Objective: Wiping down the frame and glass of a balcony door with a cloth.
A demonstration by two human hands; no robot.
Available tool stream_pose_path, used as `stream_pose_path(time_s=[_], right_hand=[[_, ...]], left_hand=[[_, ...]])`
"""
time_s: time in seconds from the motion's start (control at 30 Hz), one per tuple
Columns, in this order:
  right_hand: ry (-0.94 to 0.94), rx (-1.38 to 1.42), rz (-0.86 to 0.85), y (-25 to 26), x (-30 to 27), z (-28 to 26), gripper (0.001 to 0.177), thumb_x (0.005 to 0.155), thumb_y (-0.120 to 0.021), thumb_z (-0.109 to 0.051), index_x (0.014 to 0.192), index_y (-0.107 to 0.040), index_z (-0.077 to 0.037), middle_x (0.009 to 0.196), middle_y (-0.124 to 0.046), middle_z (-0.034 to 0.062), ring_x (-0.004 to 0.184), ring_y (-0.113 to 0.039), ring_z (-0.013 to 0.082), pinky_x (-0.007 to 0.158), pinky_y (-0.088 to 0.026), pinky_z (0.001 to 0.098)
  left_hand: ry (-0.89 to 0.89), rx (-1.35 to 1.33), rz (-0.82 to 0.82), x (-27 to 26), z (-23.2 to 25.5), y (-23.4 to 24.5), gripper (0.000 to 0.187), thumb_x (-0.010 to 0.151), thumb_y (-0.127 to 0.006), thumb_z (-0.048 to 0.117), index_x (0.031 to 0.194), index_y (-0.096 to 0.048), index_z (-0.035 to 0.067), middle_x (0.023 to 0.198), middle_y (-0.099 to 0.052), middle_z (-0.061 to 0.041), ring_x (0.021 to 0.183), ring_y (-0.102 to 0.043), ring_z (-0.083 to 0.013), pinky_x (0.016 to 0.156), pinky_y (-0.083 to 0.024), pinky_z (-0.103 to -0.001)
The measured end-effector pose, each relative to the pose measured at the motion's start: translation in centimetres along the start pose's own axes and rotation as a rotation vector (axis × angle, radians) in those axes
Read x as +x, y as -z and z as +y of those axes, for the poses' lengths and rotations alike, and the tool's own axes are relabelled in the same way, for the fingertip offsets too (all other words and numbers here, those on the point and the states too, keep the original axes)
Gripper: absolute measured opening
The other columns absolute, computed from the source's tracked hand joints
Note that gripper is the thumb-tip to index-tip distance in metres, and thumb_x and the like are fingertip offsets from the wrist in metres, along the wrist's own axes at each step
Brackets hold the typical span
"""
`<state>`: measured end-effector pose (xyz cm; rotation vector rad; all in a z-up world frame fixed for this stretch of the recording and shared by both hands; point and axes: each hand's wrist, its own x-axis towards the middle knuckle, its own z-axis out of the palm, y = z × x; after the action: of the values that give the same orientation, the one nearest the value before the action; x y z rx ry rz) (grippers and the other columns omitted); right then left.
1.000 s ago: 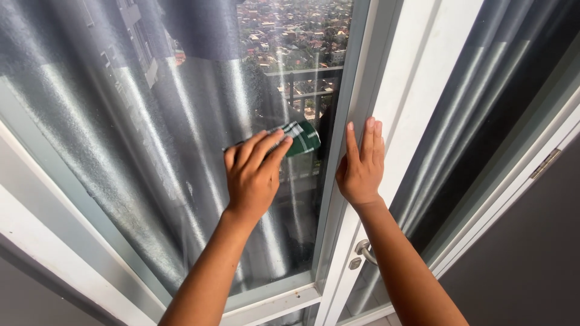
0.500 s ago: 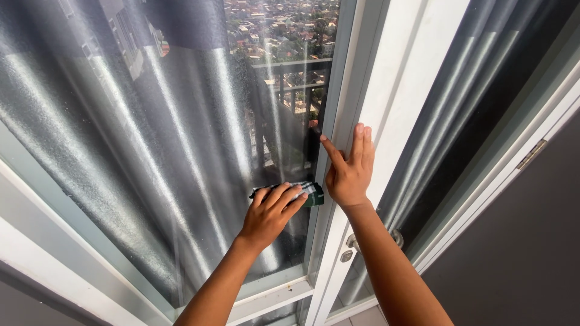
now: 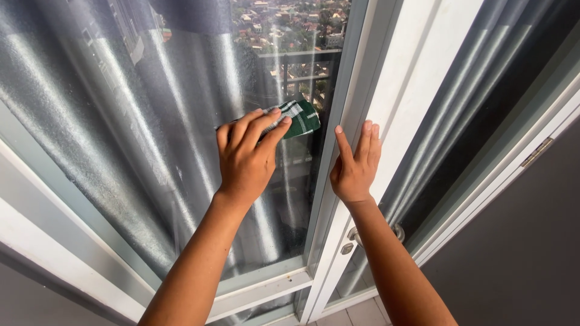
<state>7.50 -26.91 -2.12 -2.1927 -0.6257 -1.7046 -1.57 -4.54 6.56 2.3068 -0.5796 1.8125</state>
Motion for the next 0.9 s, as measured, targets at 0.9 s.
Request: stream_pose_path(time_s=[0.9], right_hand=[[-0.030,0.094,0.055,-0.7,-1.8,-0.1,0.059,0.101,-0.051,0.003,0.157,-0.033,0.009,0.164,-0.033,0.0298,0.155,-0.031,0.0470,0.128,-0.026,0.0553]], left_hand=[[-0.154,-0.066,-0.231,-10.1,1.9,-5.6,0.040,0.091,-0.067,0.005,0.129,-0.072,0.018,0.134,-0.067,-0.001,0.124,-0.059,-0.0197,0.095,-0.040,-0.041]])
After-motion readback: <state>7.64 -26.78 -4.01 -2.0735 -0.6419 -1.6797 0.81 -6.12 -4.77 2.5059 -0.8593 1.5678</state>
